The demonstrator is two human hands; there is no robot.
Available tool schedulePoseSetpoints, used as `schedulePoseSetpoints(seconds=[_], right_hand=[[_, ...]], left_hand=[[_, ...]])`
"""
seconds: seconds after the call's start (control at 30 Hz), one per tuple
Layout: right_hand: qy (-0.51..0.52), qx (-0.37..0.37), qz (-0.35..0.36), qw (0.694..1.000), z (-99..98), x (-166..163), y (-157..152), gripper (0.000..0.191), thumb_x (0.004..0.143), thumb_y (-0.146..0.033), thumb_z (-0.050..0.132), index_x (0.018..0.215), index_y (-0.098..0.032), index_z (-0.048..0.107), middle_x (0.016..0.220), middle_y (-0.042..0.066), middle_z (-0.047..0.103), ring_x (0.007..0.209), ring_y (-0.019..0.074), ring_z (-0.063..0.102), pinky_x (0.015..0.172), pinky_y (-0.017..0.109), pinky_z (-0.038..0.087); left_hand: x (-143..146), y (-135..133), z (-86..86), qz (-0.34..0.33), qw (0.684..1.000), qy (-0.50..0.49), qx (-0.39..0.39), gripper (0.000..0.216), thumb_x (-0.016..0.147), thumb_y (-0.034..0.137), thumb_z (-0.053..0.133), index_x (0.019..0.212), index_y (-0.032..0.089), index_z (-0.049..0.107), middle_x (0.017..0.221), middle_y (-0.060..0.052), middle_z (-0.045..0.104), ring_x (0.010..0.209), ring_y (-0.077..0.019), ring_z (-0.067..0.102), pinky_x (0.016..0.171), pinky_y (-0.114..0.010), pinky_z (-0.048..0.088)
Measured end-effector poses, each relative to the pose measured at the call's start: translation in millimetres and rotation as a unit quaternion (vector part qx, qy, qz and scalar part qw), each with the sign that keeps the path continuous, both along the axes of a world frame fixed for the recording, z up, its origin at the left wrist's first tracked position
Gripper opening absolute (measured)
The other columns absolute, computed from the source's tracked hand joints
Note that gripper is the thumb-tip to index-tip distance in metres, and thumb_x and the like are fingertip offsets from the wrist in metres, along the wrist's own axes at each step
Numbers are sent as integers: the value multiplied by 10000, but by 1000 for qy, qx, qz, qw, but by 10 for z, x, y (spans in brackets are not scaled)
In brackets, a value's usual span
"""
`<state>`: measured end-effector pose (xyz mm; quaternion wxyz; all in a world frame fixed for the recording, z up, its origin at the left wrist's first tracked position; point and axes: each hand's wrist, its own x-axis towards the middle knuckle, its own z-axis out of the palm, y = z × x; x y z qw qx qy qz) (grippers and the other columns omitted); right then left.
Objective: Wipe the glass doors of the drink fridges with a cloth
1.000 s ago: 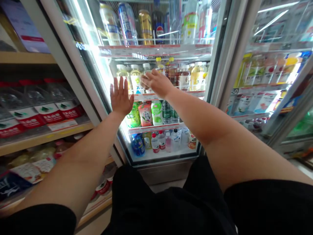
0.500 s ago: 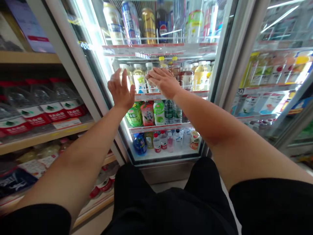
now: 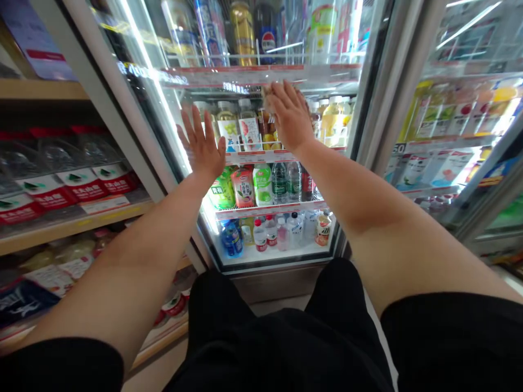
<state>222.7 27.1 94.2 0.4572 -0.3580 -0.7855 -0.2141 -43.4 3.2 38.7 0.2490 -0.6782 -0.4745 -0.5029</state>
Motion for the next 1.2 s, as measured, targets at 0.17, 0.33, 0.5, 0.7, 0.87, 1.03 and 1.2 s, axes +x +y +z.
schedulePoseSetpoints(seconds=[0.17,0.33,0.5,0.7,0.87,1.03,1.2], right_hand=[[14,22,17,1000,163,188,137,605,971,-394,312,1497,-236,567,1673,-34,432,1606,234,262,1316,534,151],[117,57,-22,991,227,396,230,659,1009,-424,272,1545,-124,510,1698,50,392,1598,260,264,1307,503,178],[-62,11,73,995,78,289,168,624,976,-415,294,1489,-183,562,1671,40,439,1607,222,252,1298,560,122],[108,30,11,994,604,-21,157,664,949,-196,306,1600,-95,386,1748,80,273,1624,265,184,1292,588,118],[-94,29,24,995,675,-533,-138,601,990,-171,311,1576,-110,432,1729,53,332,1624,252,207,1309,515,171],[-4,22,-41,999,791,-755,-216,634,1007,-36,357,1631,-151,369,1747,20,291,1625,251,206,1322,453,200],[-123,33,-12,992,789,-803,-223,574,1085,-74,349,1651,-170,337,1748,23,290,1631,268,181,1336,443,160]], left_hand=[[-8,1,-7,-7,1000,-3,-4,819,1020,666,298,1678,195,182,1762,19,-9,1512,-167,-387,1277,-502,-276],[-33,61,-18,4,1000,7,13,858,1011,697,272,1678,161,197,1762,26,-29,1596,-225,-253,1282,-488,-285],[-33,90,-16,2,1000,0,17,891,981,758,269,1668,192,209,1758,55,-20,1569,-189,-317,1279,-463,-278],[-13,-14,-12,-11,1000,-4,12,784,1022,636,330,1677,214,243,1765,-28,38,1584,-222,-243,1287,-533,-241],[-17,2,-23,3,1000,3,21,776,1031,644,309,1677,219,252,1758,-12,42,1589,-208,-218,1300,-506,-230],[-11,19,-28,19,999,8,28,837,1024,703,227,1669,170,248,1750,1,31,1576,-202,-246,1300,-468,-236],[-20,-5,-18,11,1000,4,23,781,1039,656,281,1665,190,258,1751,-14,51,1527,-150,-310,1302,-457,-205]])
